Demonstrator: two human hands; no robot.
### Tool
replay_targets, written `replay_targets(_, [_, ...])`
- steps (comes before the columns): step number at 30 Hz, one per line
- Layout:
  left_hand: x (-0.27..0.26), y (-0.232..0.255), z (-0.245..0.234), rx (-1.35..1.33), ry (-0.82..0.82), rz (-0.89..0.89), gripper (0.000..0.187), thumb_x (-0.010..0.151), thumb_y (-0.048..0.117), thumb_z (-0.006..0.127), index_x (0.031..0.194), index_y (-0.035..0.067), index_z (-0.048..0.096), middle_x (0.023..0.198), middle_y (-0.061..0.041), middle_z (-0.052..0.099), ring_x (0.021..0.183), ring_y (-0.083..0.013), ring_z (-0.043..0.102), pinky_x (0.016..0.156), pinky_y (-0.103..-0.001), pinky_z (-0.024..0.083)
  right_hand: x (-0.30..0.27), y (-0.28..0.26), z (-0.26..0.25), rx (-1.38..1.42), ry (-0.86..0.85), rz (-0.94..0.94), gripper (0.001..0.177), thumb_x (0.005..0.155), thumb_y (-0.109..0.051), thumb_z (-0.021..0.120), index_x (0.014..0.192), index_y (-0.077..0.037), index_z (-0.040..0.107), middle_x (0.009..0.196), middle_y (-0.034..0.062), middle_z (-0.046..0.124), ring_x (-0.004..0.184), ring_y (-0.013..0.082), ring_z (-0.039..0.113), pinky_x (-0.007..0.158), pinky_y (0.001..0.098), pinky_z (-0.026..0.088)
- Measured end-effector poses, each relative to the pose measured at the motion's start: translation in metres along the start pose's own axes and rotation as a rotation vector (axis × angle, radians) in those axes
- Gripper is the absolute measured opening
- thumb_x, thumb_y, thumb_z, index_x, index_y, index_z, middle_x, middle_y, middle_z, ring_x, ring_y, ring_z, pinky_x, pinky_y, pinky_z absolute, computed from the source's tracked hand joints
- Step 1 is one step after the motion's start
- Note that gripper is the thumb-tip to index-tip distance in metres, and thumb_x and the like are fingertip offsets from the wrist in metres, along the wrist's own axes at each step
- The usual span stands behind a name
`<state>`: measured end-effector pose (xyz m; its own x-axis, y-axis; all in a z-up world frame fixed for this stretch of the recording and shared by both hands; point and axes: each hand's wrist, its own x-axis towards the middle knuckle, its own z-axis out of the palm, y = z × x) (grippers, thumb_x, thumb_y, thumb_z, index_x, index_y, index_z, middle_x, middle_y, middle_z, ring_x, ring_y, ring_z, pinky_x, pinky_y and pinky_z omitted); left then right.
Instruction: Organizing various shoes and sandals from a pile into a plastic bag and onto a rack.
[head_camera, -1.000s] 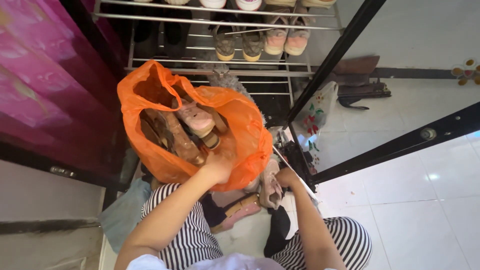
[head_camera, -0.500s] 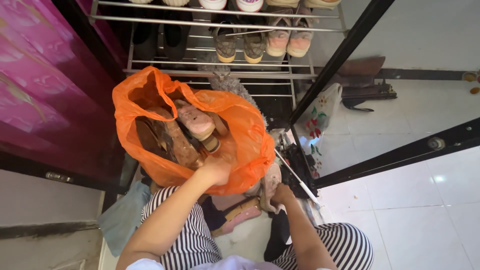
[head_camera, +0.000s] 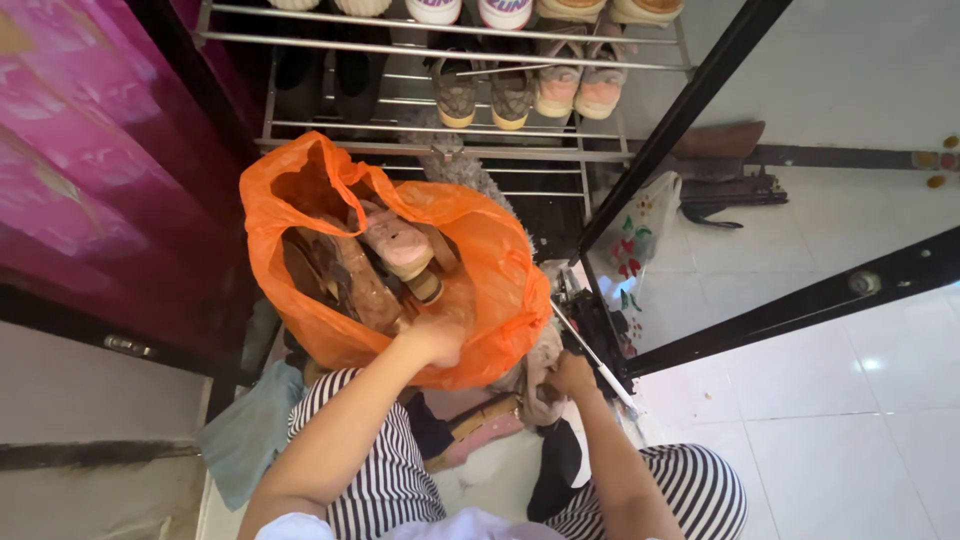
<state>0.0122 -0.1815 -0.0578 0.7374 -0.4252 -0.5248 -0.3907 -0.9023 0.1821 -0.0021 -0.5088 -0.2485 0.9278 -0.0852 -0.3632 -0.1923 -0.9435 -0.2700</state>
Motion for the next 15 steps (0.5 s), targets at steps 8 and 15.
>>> replay_targets(8, [-0.038,0.005,-0.042,-0.150,-0.221,0.159,0.072,0.091,0.068,0.061,0.120,0.003,0.067,0.127,-0.020,0.066,0.118,-0.0344,0.064,0.100,-0.044,0.050,0.022,-0.025,-0.103,-0.004,0.062,-0.139,0.039,0.078,-0.043,0.075,0.093,-0.007,0.080,0.093,0.0234,0.075,0.091,0.0398,0.074,0.085,0.0476,0.059])
replay_targets(15, [-0.009,-0.051,-0.015,-0.227,0.081,-0.115,0.052,0.104,0.044,0.045,0.113,0.002,0.074,0.120,-0.022,0.071,0.112,-0.0389,0.069,0.096,-0.049,0.053,-0.057,-0.101,-0.283,0.106,0.234,-0.148,0.037,0.083,-0.040,0.071,0.108,-0.013,0.078,0.098,0.0171,0.077,0.092,0.0361,0.075,0.087,0.0448,0.058])
